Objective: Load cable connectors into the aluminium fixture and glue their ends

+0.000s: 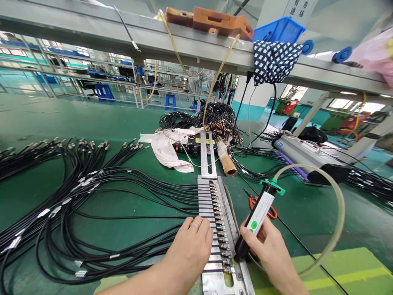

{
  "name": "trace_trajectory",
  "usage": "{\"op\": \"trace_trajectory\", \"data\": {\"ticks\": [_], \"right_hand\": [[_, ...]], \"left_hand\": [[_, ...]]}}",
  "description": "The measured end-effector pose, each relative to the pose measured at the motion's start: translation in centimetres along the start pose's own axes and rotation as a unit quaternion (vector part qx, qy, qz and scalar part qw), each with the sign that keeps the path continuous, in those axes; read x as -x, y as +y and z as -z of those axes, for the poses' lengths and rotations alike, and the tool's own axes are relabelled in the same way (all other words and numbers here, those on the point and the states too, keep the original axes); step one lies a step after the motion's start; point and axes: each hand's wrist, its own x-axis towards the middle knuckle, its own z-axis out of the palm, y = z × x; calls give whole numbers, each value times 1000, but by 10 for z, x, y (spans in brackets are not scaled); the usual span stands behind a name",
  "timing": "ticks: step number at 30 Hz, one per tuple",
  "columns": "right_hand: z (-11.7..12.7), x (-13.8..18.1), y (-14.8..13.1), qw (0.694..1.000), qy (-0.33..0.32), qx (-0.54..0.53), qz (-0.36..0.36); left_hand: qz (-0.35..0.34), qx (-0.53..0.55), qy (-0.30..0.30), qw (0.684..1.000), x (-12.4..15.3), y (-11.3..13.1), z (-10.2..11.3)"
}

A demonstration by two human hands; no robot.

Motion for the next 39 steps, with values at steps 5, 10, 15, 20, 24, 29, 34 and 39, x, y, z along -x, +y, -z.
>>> {"op": "trace_trajectory", "data": {"ticks": [5,10,15,20,24,29,34,39], "right_hand": [[-1,1,-3,1000,-3,3,-3],[-1,0,-2,1000,0,12,0],[0,0,0,1000,7,13,-7],[0,0,-1,1000,2,9,-3],[-1,1,-2,1000,7,1,-2],[-2,1,-2,1000,6,-5,-7],[-2,1,-2,1000,5,3,0],[-1,0,-1,1000,20,-6,-3]], "left_hand": [[0,3,-21,1000,0,1,-2],[5,13,-17,1000,1,1,-4],[4,15,-20,1000,1,1,-6],[3,16,-11,1000,1,0,-6],[3,17,-18,1000,1,0,-5],[1,14,-41,999,1,1,-5],[3,14,-26,1000,0,0,-4],[1,12,-23,1000,-1,-1,-3]]}}
